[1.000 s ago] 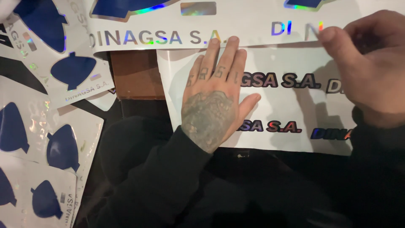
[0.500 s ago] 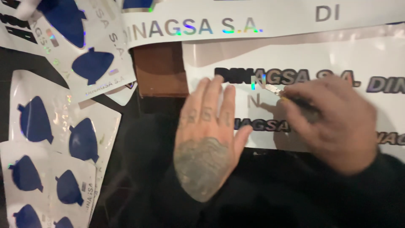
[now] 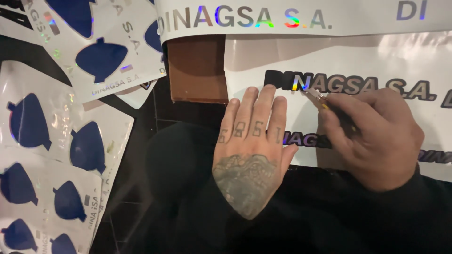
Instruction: The recorder is weeding vinyl stickers using a utility knife.
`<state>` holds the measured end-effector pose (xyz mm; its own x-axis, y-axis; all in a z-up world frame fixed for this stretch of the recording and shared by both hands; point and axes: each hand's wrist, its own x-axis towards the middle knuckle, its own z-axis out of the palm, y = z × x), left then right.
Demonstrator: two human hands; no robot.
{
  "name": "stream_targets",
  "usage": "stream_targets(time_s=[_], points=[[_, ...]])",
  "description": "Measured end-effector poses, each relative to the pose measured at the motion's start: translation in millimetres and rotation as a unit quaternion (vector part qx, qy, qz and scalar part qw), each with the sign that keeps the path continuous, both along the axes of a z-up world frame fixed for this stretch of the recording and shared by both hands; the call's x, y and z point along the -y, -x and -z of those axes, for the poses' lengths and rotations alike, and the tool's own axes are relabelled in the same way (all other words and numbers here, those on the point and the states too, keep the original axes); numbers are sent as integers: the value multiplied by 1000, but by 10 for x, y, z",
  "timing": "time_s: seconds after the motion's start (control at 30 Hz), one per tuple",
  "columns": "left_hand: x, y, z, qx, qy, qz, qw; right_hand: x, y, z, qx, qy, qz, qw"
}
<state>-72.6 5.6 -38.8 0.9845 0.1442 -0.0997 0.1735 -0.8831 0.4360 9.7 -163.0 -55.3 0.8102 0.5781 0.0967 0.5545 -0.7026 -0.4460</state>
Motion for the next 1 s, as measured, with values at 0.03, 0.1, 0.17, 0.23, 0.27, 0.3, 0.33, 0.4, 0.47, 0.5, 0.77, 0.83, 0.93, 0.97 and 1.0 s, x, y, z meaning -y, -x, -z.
stream_targets(time_s=[0.03, 0.1, 0.17, 0.23, 0.27, 0.3, 0.33, 0.4, 0.47, 0.5, 0.77, 0.83, 0.93, 0.97, 1.0], points=[[-7, -1, -1, 0, 1, 0, 1000, -7, -3, -9, 0, 1, 0, 1000], [-15, -5, -7, -9, -7, 13, 1000, -14, -9, -30, -9, 13, 1, 1000], [-24, -7, -19, -12, 2, 15, 1000, -27, -20, -58, -19, 9, 1, 1000], [-30, -12, -23, -14, 11, 18, 1000, -33, -31, -68, -29, 5, 1, 1000], [-32, -15, -20, -8, 12, 16, 1000, -34, -36, -64, -28, 4, -1, 1000], [-29, -17, -18, -2, 14, 15, 1000, -29, -38, -62, -27, 5, -2, 1000], [-26, -15, -27, -3, 15, 16, 1000, -23, -39, -67, -28, 6, -1, 1000], [-29, -19, -43, -6, -1, 20, 1000, -23, -50, -76, -25, 18, -4, 1000], [-24, -17, -39, -8, -4, 21, 1000, -20, -48, -76, -24, 23, -2, 999], [-23, -22, -36, -9, -8, 23, 1000, -20, -53, -75, -22, 28, 0, 999], [83, -104, 61, -7, -61, 6, 998, -44, -73, -137, -40, 39, -3, 998], [102, -128, 70, -14, -65, 9, 998, -55, -74, -153, -47, 41, 1, 998], [123, -154, 81, -12, -99, 5, 995, -62, -83, -147, -54, 14, 7, 998], [127, -145, 79, -2, -85, 3, 996, -53, -81, -138, -52, 22, 11, 998], [131, -133, 75, 7, -72, 0, 997, -43, -76, -132, -50, 29, 15, 998]])
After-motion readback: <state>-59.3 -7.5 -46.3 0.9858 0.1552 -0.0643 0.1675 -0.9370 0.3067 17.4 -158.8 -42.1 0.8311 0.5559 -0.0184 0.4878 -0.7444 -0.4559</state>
